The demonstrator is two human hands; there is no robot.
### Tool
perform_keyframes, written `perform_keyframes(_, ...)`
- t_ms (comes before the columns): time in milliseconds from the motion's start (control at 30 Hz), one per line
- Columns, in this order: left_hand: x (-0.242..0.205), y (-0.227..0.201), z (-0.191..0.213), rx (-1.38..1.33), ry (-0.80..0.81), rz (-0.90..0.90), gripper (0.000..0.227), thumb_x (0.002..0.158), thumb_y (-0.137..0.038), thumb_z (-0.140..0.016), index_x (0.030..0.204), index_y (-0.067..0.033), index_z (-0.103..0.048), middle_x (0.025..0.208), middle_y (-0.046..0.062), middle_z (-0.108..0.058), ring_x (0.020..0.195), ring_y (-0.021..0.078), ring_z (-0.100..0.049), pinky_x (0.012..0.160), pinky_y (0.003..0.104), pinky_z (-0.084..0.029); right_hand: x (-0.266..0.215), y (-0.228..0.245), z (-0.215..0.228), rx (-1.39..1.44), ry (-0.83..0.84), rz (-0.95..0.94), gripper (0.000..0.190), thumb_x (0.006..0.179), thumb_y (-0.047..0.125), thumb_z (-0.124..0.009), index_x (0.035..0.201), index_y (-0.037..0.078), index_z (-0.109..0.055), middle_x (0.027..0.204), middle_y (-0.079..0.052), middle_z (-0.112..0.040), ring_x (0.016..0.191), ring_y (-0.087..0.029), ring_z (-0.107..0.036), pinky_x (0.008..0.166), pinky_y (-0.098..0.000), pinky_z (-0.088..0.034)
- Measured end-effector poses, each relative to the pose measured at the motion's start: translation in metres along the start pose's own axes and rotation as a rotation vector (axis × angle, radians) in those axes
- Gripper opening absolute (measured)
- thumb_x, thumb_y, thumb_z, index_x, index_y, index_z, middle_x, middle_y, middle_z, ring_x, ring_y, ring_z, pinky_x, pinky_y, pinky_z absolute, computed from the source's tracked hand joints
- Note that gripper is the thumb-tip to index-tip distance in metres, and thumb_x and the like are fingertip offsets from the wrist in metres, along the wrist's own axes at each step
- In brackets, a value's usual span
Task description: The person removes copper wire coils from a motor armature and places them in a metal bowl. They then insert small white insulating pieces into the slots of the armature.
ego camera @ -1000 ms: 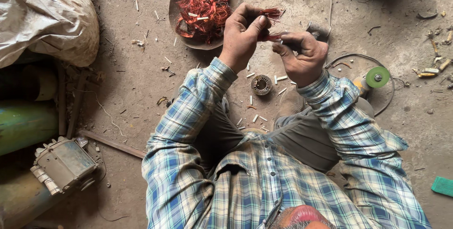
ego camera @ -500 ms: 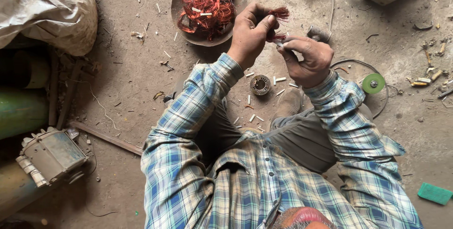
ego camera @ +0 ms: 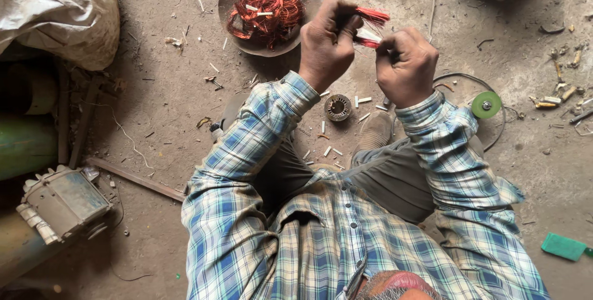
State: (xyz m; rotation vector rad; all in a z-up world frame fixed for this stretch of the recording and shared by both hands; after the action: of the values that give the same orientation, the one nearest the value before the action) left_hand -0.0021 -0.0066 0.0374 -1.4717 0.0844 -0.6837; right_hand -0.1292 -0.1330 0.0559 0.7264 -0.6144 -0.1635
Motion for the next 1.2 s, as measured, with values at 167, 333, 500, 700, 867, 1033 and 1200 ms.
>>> perform_keyframes(167,0.007,0.007,-0.001,-0.104,0.005,0.138,0.005,0.101,-0.002,-0.064,0.106,-0.0020,-0.063,0.093,0.007,-0.078,0.085,0.0096,-0.076,0.074,0.026,-0.066,0.000,0.000,-0.001,-0.012,-0.038,0.084,0.019,0.092,-0.010,-0.075,0.099,0.003,-0.063,0.095,-0.010,-0.066,0.081,-0.021,-0.068,0.069,-0.0346,-0.055)
perform_keyframes(333,0.011,0.017,0.000,-0.241,0.049,0.204,0.004,0.103,-0.002,-0.059,0.107,-0.0006,-0.061,0.092,0.005,-0.075,0.085,0.0083,-0.073,0.075,0.027,-0.069,0.001,-0.003,-0.001,0.124,0.002,0.008,0.026,0.096,0.001,-0.083,0.107,0.001,-0.059,0.099,-0.010,-0.064,0.080,-0.014,-0.068,0.067,-0.0279,-0.060)
perform_keyframes(500,0.011,0.024,0.005,-0.248,0.055,0.195,0.004,0.104,-0.001,-0.059,0.107,0.0002,-0.060,0.091,0.006,-0.074,0.083,0.0087,-0.073,0.073,0.027,-0.069,0.001,-0.006,0.001,0.206,0.051,-0.012,0.039,0.098,0.005,-0.082,0.126,-0.004,-0.055,0.113,-0.013,-0.063,0.090,-0.016,-0.070,0.072,-0.0272,-0.064)
perform_keyframes(700,0.012,0.028,0.009,-0.294,0.070,0.193,0.004,0.104,-0.001,-0.059,0.107,-0.0009,-0.060,0.091,0.005,-0.073,0.084,0.0096,-0.074,0.074,0.027,-0.069,0.004,-0.007,-0.004,0.216,0.167,-0.074,0.032,0.102,0.009,-0.082,0.128,-0.002,-0.066,0.102,-0.011,-0.074,0.086,-0.014,-0.076,0.071,-0.0268,-0.067)
perform_keyframes(867,0.007,0.029,0.008,-0.418,0.167,0.173,0.004,0.107,-0.002,-0.059,0.110,-0.0014,-0.061,0.095,0.006,-0.072,0.087,0.0104,-0.072,0.076,0.028,-0.066,-0.002,-0.004,-0.006,0.377,0.166,-0.080,0.031,0.100,0.005,-0.081,0.126,-0.003,-0.065,0.107,-0.013,-0.075,0.091,-0.014,-0.074,0.076,-0.0268,-0.063)
perform_keyframes(1033,0.007,0.034,0.009,-0.642,0.220,0.375,0.007,0.106,-0.002,-0.059,0.112,-0.0016,-0.061,0.094,0.007,-0.071,0.083,0.0117,-0.069,0.072,0.028,-0.061,-0.004,-0.001,-0.005,0.500,0.130,-0.043,0.021,0.102,-0.002,-0.076,0.122,-0.003,-0.068,0.111,-0.013,-0.074,0.092,-0.015,-0.070,0.079,-0.0262,-0.059)
perform_keyframes(1200,0.006,0.036,0.010,-0.632,0.279,0.405,0.008,0.105,-0.003,-0.061,0.113,-0.0013,-0.061,0.093,0.007,-0.070,0.082,0.0121,-0.068,0.071,0.028,-0.061,-0.002,-0.001,-0.002,0.456,0.131,0.071,0.013,0.103,-0.002,-0.076,0.114,-0.003,-0.069,0.109,-0.014,-0.075,0.092,-0.017,-0.074,0.082,-0.0281,-0.061)
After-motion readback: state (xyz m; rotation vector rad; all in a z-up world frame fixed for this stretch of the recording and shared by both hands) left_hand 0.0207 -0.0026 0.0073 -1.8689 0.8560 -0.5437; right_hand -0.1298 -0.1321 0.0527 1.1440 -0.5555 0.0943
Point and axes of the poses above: each hand's wrist, its own x-axis towards the middle knuckle, its own z-axis out of the back of the hand, y = z × x, the point moved 1 cm from there along x, towards the middle knuckle
